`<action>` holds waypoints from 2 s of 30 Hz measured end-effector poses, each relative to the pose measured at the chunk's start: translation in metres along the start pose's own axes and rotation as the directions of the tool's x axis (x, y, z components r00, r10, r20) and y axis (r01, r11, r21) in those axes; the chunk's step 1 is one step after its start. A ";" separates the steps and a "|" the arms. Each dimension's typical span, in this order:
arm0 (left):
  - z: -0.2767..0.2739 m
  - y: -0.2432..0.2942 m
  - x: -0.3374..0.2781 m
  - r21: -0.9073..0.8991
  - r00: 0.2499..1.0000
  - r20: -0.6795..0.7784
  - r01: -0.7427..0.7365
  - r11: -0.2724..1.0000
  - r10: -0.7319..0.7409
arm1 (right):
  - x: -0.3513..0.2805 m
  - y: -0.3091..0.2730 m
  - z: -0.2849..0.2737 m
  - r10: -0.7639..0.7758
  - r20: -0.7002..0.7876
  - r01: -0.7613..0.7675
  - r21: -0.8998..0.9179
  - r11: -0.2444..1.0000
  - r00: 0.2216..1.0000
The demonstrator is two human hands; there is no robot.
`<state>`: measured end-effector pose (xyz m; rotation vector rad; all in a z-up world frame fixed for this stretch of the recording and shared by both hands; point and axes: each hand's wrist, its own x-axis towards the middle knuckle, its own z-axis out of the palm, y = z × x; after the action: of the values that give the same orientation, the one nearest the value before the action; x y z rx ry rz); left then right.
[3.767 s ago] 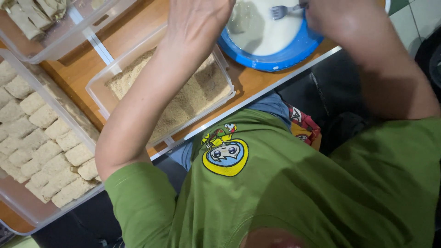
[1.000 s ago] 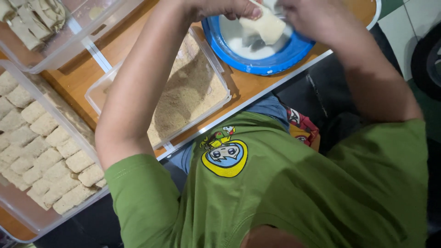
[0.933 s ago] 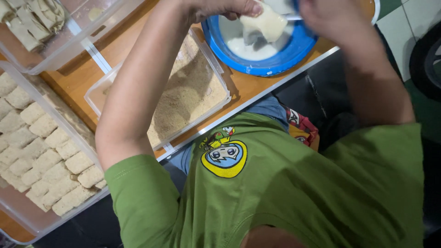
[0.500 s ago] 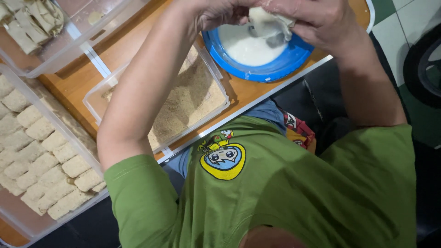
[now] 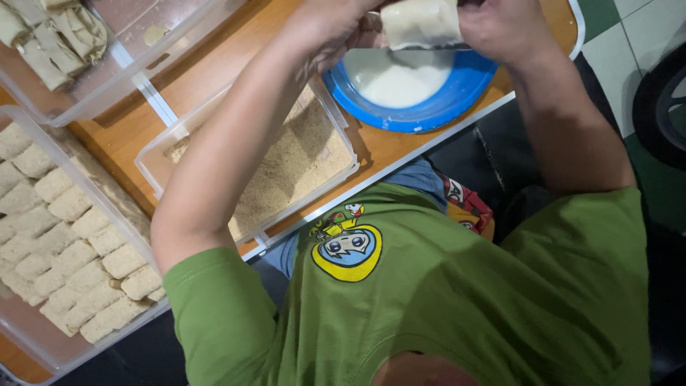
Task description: Dipping pastry rolls into a liquid batter and then coating them thoroughly with breadcrumbs.
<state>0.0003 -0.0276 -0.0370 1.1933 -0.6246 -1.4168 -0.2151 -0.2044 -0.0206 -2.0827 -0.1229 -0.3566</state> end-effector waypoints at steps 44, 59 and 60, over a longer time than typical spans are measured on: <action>0.028 -0.006 -0.004 0.056 0.857 -0.055 -0.509 0.859 0.512 | 0.028 -0.048 0.003 0.247 -0.145 -0.168 0.413 0.895 0.958; 0.030 0.004 -0.025 -0.165 0.936 -0.114 -0.347 0.923 0.332 | 0.033 -0.062 0.010 0.254 -0.042 -0.212 0.431 0.877 0.966; 0.031 0.005 -0.027 -0.188 0.939 -0.103 -0.342 0.921 0.328 | 0.032 -0.062 0.010 0.236 -0.023 -0.204 0.420 0.884 0.972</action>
<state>-0.0291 -0.0106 -0.0133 0.9178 -0.5884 -1.1143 -0.1970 -0.1661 0.0353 -1.6367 0.0785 -0.2416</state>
